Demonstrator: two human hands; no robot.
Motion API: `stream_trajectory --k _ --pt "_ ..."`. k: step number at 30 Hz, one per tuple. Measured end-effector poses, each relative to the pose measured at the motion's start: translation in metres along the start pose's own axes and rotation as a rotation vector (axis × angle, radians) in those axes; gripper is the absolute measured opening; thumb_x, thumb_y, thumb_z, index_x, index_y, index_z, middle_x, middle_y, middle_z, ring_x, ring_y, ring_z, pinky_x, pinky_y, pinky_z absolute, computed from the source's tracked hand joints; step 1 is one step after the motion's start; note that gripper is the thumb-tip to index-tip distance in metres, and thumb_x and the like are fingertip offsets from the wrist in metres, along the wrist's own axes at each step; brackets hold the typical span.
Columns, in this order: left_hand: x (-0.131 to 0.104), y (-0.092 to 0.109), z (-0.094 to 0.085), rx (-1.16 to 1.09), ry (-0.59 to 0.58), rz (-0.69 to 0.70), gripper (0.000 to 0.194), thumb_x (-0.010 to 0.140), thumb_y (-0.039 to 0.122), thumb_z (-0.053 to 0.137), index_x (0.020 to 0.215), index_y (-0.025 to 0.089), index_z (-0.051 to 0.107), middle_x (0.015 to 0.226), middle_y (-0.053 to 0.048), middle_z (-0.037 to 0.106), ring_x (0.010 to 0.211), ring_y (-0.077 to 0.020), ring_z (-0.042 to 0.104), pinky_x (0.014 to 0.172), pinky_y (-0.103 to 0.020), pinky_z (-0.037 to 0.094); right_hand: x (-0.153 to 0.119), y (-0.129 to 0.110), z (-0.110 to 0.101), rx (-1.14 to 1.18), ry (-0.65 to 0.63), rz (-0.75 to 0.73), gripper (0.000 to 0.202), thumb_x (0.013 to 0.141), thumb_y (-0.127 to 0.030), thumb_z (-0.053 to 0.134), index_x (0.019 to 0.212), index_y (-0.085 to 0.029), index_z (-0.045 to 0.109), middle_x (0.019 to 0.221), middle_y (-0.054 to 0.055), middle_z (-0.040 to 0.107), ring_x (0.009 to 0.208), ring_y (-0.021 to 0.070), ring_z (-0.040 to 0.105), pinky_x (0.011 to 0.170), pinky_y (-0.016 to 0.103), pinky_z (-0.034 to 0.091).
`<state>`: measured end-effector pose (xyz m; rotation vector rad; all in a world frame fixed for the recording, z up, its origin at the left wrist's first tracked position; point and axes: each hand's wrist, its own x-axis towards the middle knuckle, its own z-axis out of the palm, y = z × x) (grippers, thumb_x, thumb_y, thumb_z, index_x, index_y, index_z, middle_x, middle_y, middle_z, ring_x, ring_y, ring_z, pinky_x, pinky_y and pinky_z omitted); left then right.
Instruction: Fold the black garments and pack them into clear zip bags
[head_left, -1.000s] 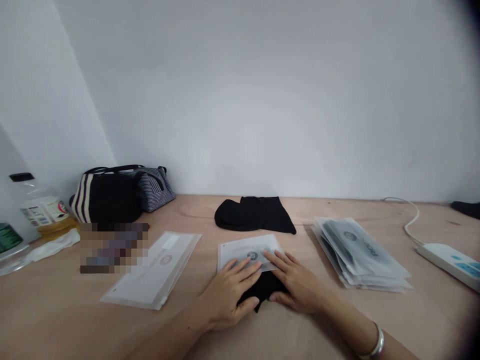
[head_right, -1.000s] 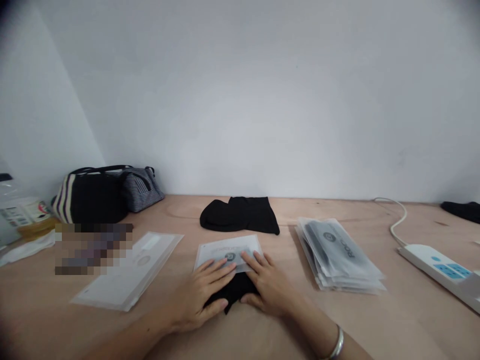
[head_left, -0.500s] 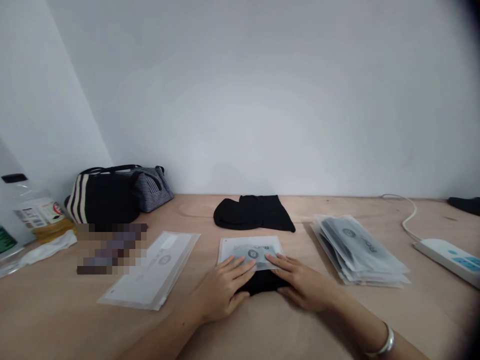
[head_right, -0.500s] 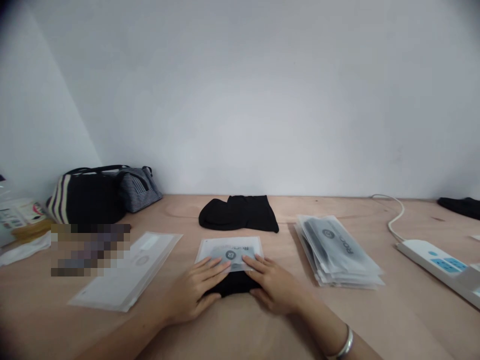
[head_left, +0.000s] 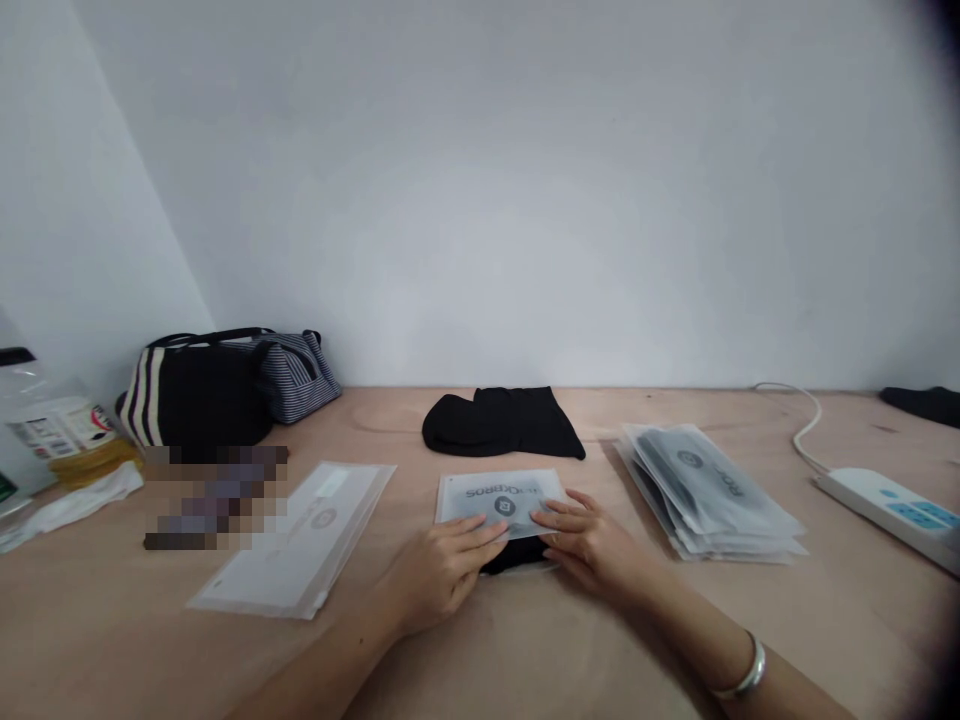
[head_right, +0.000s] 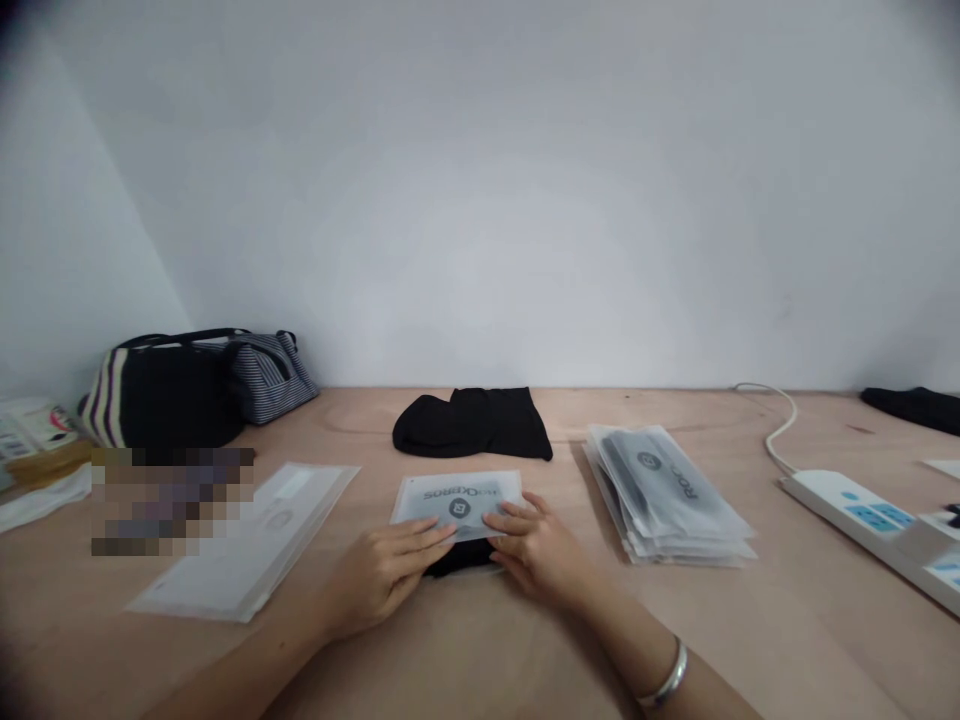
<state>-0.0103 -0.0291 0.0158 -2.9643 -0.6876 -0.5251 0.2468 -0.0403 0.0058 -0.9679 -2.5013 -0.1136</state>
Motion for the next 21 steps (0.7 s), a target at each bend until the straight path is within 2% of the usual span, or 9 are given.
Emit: stream_trajectory --k 3,6,8,10,13,17,21 --pt "-0.001 -0.002 0.012 -0.015 0.118 -0.006 0.042 0.082 0.005 0.036 0.119 0.022 0.049 0.122 -0.001 0.053 0.112 -0.0185 0.048 0.091 -0.035 0.044 0.001 0.001 0.003 0.062 0.102 -0.061 0.016 0.082 -0.016 0.046 0.084 -0.023 0.06 0.102 0.001 0.064 0.092 0.0138 0.057 0.093 0.039 0.029" --pt "0.0 0.0 0.019 -0.066 0.232 -0.046 0.034 0.082 0.006 0.036 0.101 0.023 0.057 0.114 0.0 0.059 0.107 -0.0174 0.052 0.086 -0.033 0.047 0.003 0.0 0.007 0.069 0.168 -0.007 0.012 0.077 -0.01 0.045 0.074 -0.019 0.053 0.083 0.001 0.063 0.075 0.0115 0.057 0.081 0.033 0.034" --pt "0.0 0.003 0.015 -0.131 0.244 -0.079 0.025 0.082 0.008 0.038 0.093 0.021 0.055 0.112 0.0 0.06 0.106 -0.0158 0.053 0.086 -0.03 0.046 0.005 -0.002 0.008 0.013 0.157 0.094 0.009 0.073 -0.01 0.048 0.073 -0.019 0.048 0.072 0.0 0.059 0.069 0.0129 0.053 0.071 0.03 0.035" --pt "-0.004 0.004 0.006 -0.183 0.215 -0.114 0.019 0.08 0.014 0.046 0.097 0.021 0.05 0.114 -0.003 0.058 0.108 -0.0165 0.052 0.088 -0.031 0.044 0.008 -0.006 0.006 -0.056 0.117 0.197 0.009 0.07 -0.013 0.05 0.074 -0.019 0.045 0.069 0.0 0.055 0.068 0.0145 0.05 0.065 0.029 0.032" --pt "-0.017 0.0 -0.005 -0.164 0.159 -0.138 0.04 0.072 0.018 0.054 0.11 0.02 0.042 0.121 -0.007 0.052 0.115 -0.0204 0.044 0.093 -0.035 0.04 0.015 -0.018 -0.001 -0.07 0.069 0.247 0.012 0.071 -0.024 0.055 0.078 -0.019 0.046 0.075 0.001 0.056 0.073 0.0162 0.05 0.067 0.03 0.03" --pt "-0.038 -0.013 -0.005 -0.044 0.176 -0.129 0.04 0.072 0.009 0.045 0.11 0.02 0.045 0.116 -0.007 0.055 0.108 -0.0189 0.05 0.089 -0.033 0.044 0.035 -0.045 -0.001 -0.093 0.032 0.103 0.022 0.072 -0.037 0.057 0.084 -0.019 0.05 0.086 0.004 0.056 0.083 0.0201 0.048 0.073 0.034 0.03" --pt "-0.045 -0.019 0.002 0.017 0.247 -0.123 0.022 0.074 0.008 0.042 0.087 0.019 0.055 0.097 -0.005 0.062 0.087 -0.0165 0.06 0.075 -0.027 0.05 0.062 -0.073 0.026 -0.205 0.032 -0.066 0.02 0.076 -0.036 0.053 0.085 -0.018 0.052 0.082 0.004 0.057 0.08 0.0211 0.047 0.072 0.038 0.03"
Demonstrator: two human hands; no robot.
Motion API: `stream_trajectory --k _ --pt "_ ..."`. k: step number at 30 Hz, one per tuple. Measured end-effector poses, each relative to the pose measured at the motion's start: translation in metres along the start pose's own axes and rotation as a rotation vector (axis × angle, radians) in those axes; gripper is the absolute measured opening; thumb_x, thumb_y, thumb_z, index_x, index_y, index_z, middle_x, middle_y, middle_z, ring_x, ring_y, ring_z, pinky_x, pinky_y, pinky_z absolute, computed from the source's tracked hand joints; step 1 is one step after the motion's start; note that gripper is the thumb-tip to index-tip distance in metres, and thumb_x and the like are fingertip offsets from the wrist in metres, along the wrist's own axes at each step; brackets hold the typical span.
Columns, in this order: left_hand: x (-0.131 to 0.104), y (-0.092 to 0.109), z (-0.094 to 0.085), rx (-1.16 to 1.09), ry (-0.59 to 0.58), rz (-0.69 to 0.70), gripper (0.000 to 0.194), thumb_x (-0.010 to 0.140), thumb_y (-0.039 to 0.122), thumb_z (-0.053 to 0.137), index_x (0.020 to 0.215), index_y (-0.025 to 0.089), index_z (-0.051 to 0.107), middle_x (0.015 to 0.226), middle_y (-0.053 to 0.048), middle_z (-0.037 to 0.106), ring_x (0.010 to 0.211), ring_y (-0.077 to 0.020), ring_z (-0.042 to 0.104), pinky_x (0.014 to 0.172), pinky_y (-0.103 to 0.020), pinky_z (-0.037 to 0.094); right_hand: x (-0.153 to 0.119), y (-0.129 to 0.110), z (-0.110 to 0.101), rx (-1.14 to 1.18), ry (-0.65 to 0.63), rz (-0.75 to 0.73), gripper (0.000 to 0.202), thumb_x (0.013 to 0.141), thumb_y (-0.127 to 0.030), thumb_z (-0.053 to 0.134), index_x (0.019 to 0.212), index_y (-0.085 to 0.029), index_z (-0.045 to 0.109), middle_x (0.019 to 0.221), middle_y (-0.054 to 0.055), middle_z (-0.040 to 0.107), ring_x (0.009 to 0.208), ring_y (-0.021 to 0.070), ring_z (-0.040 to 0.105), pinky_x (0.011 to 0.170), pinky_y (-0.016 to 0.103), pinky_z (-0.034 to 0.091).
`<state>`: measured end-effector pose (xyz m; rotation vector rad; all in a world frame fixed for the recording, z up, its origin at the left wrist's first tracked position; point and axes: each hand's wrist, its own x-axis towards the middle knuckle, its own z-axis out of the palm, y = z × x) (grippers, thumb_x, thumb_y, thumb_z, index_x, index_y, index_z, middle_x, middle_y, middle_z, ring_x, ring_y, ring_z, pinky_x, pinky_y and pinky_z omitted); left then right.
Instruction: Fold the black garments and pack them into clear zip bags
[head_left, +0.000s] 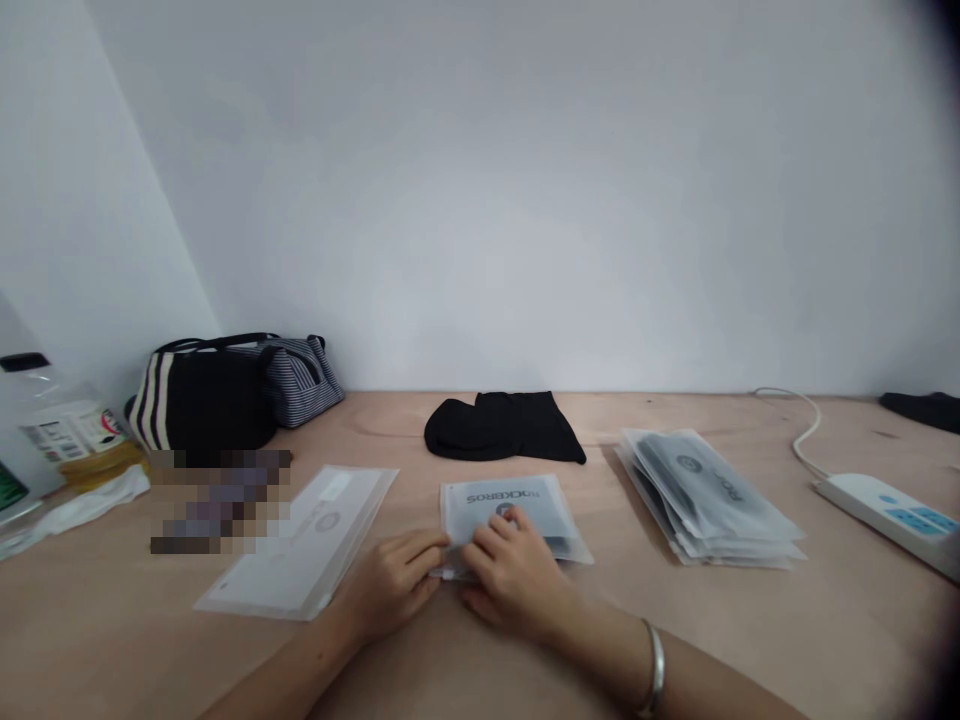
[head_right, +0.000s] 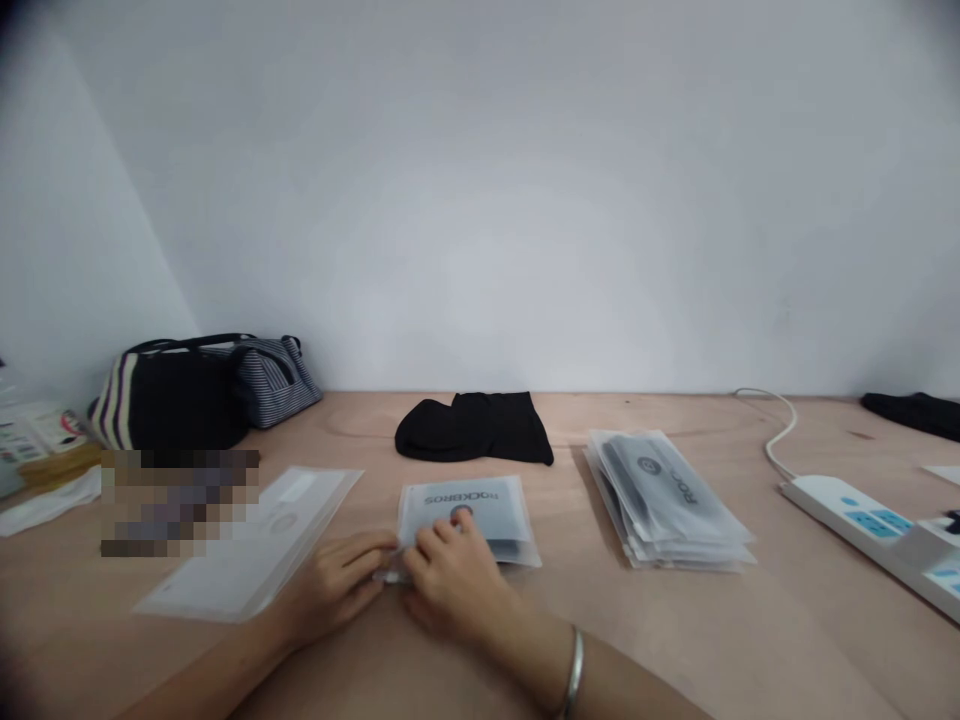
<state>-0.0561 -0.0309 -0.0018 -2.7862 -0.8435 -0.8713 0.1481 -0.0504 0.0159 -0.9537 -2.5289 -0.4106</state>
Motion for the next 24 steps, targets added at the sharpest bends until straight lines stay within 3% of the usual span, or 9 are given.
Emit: stream_trajectory --k 4,8,12,20,24 --pt "0.001 0.001 0.002 0.007 0.0 0.026 0.022 0.078 0.009 0.037 0.083 0.017 0.058 0.083 -0.006 0.064 0.076 -0.0157 0.062 0.069 -0.026 0.052 0.017 -0.016 0.023 -0.064 0.066 -0.134 0.014 0.084 -0.019 0.043 0.075 -0.017 0.053 0.077 0.003 0.057 0.072 0.0174 0.046 0.066 0.036 0.03" --pt "0.002 0.003 0.004 -0.004 -0.022 0.062 0.025 0.082 0.01 0.035 0.08 0.016 0.059 0.082 -0.008 0.064 0.073 -0.0153 0.063 0.066 -0.025 0.052 0.01 -0.012 0.021 -0.091 0.084 -0.211 0.018 0.086 -0.017 0.041 0.073 -0.017 0.054 0.07 0.001 0.056 0.071 0.0166 0.045 0.069 0.037 0.03" --pt "0.003 0.005 0.006 -0.032 -0.025 0.048 0.024 0.084 0.011 0.036 0.079 0.016 0.059 0.08 -0.007 0.064 0.072 -0.0146 0.063 0.064 -0.023 0.052 -0.018 0.008 0.009 -0.102 0.045 -0.177 0.022 0.087 -0.019 0.04 0.07 -0.018 0.054 0.065 0.0 0.053 0.068 0.0159 0.043 0.073 0.037 0.029" --pt "0.003 0.001 0.006 -0.049 -0.023 -0.016 0.023 0.083 0.011 0.037 0.075 0.018 0.058 0.082 -0.006 0.064 0.075 -0.0156 0.063 0.064 -0.024 0.052 -0.1 0.059 -0.023 -0.081 -0.013 0.007 0.029 0.086 -0.014 0.033 0.066 -0.02 0.053 0.064 0.002 0.053 0.065 0.0159 0.044 0.074 0.038 0.029" --pt "0.012 0.009 -0.009 -0.069 -0.091 -0.113 0.018 0.078 0.014 0.044 0.087 0.02 0.058 0.095 -0.005 0.061 0.085 -0.0179 0.06 0.071 -0.028 0.051 -0.111 0.068 -0.042 -0.036 -0.05 0.111 0.023 0.084 -0.023 0.039 0.067 -0.02 0.054 0.066 0.003 0.054 0.067 0.0166 0.046 0.071 0.037 0.032"
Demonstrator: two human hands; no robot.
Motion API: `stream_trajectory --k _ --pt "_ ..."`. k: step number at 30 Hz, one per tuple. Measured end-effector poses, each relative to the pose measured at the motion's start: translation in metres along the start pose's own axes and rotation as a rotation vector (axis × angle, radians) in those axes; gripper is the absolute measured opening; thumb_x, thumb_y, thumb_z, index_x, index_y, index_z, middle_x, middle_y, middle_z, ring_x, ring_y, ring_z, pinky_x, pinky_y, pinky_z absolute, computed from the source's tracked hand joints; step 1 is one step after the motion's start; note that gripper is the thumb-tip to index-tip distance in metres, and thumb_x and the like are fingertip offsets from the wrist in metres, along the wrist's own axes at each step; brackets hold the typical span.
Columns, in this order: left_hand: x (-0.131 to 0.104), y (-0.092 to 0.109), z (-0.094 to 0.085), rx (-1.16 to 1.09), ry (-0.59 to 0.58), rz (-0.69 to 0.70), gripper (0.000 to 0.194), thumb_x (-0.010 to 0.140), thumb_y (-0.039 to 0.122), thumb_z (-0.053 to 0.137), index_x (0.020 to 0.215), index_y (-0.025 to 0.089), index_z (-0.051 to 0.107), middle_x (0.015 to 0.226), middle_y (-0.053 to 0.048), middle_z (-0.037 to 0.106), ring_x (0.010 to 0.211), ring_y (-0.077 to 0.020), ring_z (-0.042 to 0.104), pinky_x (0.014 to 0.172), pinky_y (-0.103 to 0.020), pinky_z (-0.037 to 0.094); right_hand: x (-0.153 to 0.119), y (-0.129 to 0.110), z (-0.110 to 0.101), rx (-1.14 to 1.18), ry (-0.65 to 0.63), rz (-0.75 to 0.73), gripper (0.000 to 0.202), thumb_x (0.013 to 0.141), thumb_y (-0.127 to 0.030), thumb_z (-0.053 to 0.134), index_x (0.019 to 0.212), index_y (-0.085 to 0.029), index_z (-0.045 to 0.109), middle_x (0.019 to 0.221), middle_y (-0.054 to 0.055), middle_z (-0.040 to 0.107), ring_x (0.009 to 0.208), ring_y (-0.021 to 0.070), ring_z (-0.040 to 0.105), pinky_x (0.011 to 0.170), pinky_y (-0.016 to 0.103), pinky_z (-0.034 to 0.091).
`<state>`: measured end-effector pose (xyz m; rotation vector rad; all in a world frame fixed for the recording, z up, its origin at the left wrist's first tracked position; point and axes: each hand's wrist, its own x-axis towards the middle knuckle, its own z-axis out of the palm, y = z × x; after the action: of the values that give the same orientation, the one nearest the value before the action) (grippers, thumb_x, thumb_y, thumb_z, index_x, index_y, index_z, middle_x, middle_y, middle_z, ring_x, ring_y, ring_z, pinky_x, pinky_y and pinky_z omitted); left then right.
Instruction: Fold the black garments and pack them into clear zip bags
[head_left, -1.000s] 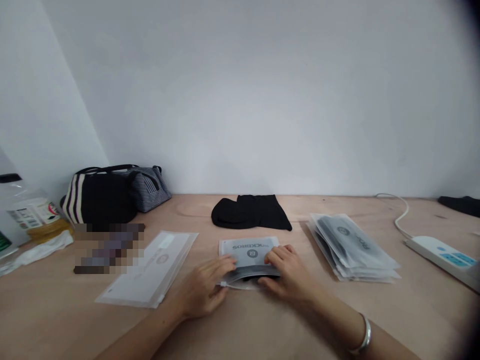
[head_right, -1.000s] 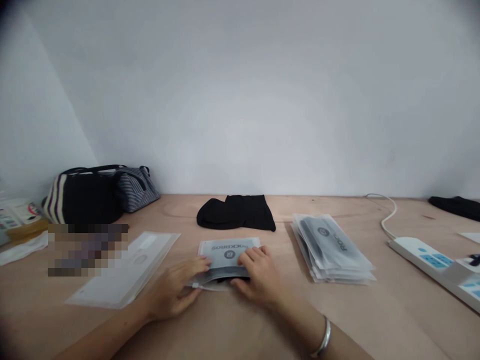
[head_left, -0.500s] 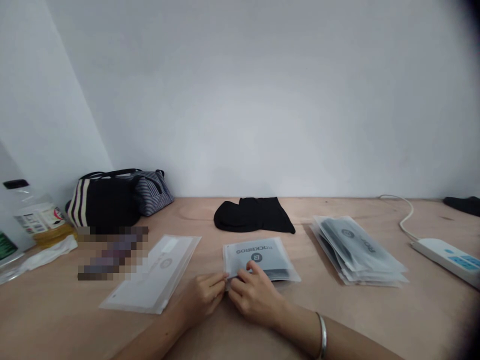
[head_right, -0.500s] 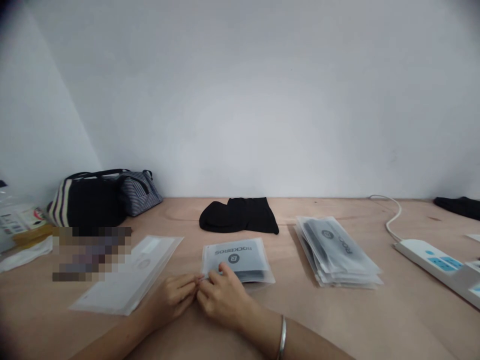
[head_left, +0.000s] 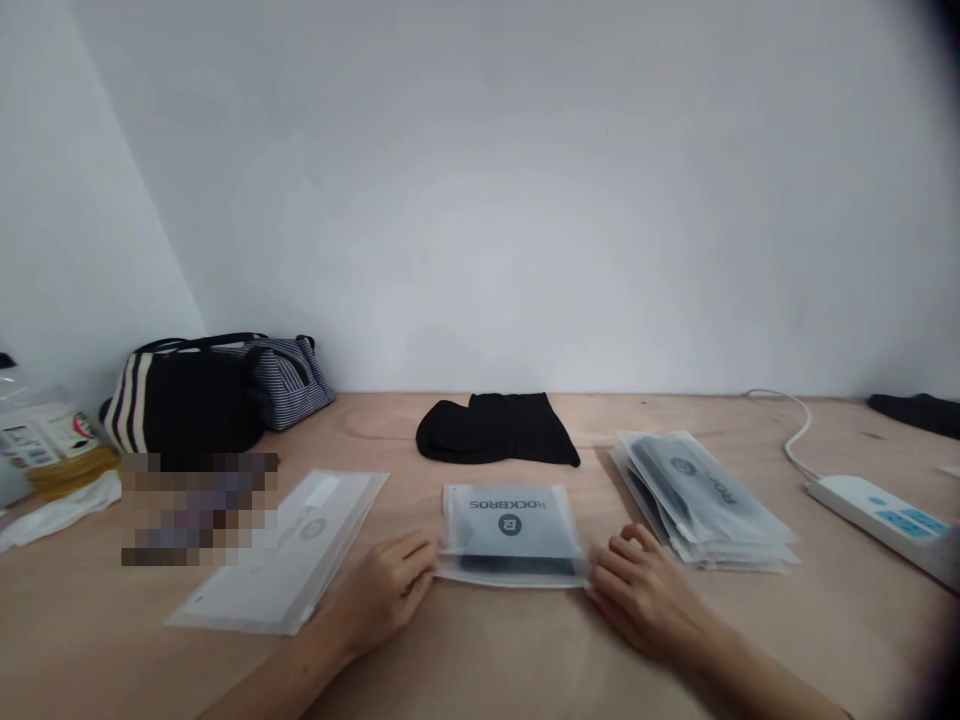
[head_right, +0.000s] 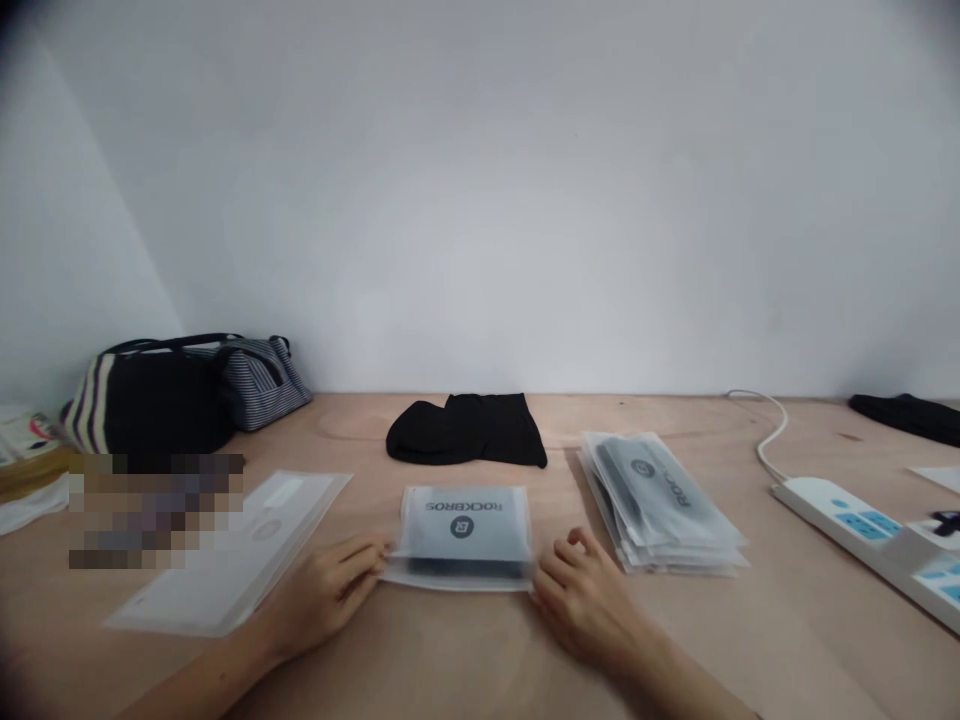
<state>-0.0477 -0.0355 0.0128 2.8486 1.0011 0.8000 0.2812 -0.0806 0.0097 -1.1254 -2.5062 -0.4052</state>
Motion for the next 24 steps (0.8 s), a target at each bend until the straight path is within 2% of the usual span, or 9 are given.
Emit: stream_trajectory --k 2,4,6,8,10,14,20,22,24 --pt "0.009 0.01 -0.008 0.019 -0.032 -0.034 0.038 0.072 0.018 0.051 0.11 0.02 0.051 0.117 -0.008 0.052 0.103 -0.0241 0.052 0.084 -0.037 0.046 0.008 -0.001 -0.006 0.08 -0.017 0.046 0.021 0.082 -0.034 0.044 0.076 -0.02 0.057 0.074 0.005 0.057 0.073 0.0182 0.049 0.073 0.037 0.034" --pt "0.023 0.019 -0.01 0.046 -0.078 -0.017 0.059 0.072 0.026 0.055 0.127 0.02 0.036 0.132 -0.01 0.039 0.118 -0.0278 0.038 0.095 -0.044 0.035 0.023 -0.004 -0.009 0.166 -0.041 0.048 0.032 0.08 -0.043 0.046 0.097 -0.018 0.057 0.092 0.008 0.059 0.086 0.0209 0.051 0.079 0.038 0.035" --pt "0.037 0.026 -0.004 0.071 -0.143 0.014 0.06 0.08 0.034 0.049 0.133 0.018 0.027 0.137 -0.011 0.032 0.124 -0.0267 0.028 0.101 -0.045 0.025 0.042 -0.007 -0.006 0.214 -0.085 0.002 0.053 0.08 -0.05 0.044 0.121 -0.016 0.045 0.117 0.012 0.052 0.106 0.0243 0.044 0.091 0.042 0.03" --pt "0.047 0.026 0.01 0.088 -0.208 0.009 0.057 0.086 0.041 0.038 0.134 0.013 0.024 0.138 -0.013 0.029 0.127 -0.0252 0.023 0.103 -0.044 0.021 0.058 -0.01 0.0 0.235 -0.161 -0.044 0.07 0.079 -0.056 0.04 0.134 -0.014 0.026 0.134 0.014 0.036 0.122 0.0258 0.029 0.1 0.045 0.019" --pt "0.051 0.021 0.024 0.087 -0.25 -0.019 0.057 0.089 0.044 0.031 0.135 0.01 0.021 0.139 -0.015 0.026 0.128 -0.0246 0.019 0.103 -0.042 0.021 0.069 -0.012 0.01 0.261 -0.244 -0.054 0.076 0.08 -0.059 0.035 0.138 -0.015 0.014 0.14 0.013 0.025 0.128 0.025 0.018 0.103 0.046 0.012" --pt "0.048 0.009 0.041 0.036 -0.263 -0.027 0.056 0.091 0.042 0.025 0.137 0.011 0.013 0.14 -0.015 0.02 0.129 -0.0223 0.017 0.102 -0.039 0.024 0.074 -0.01 0.026 0.331 -0.359 -0.053 0.08 0.079 -0.062 0.033 0.138 -0.016 0.004 0.142 0.014 0.013 0.13 0.0245 0.009 0.104 0.047 0.006" --pt "0.041 0.004 0.043 -0.07 -0.209 -0.051 0.053 0.092 0.04 0.028 0.137 0.015 0.015 0.14 -0.011 0.023 0.128 -0.0203 0.019 0.102 -0.04 0.025 0.07 -0.008 0.03 0.346 -0.391 -0.057 0.088 0.074 -0.064 0.04 0.138 -0.017 0.002 0.142 0.015 0.011 0.13 0.0287 0.01 0.102 0.051 0.008" --pt "0.038 0.002 0.043 -0.133 -0.105 -0.134 0.047 0.092 0.037 0.029 0.135 0.018 0.023 0.139 -0.009 0.029 0.127 -0.02 0.023 0.103 -0.041 0.025 0.069 -0.011 0.03 0.288 -0.358 -0.053 0.081 0.077 -0.059 0.042 0.138 -0.019 0.006 0.142 0.014 0.016 0.128 0.031 0.015 0.1 0.053 0.015" --pt "0.034 -0.002 0.043 -0.221 0.061 -0.272 0.04 0.093 0.034 0.028 0.129 0.019 0.035 0.134 -0.008 0.038 0.125 -0.0204 0.03 0.101 -0.043 0.028 0.07 -0.015 0.033 0.194 -0.297 -0.06 0.07 0.082 -0.047 0.044 0.138 -0.022 0.011 0.139 0.013 0.026 0.124 0.0319 0.026 0.097 0.052 0.025"
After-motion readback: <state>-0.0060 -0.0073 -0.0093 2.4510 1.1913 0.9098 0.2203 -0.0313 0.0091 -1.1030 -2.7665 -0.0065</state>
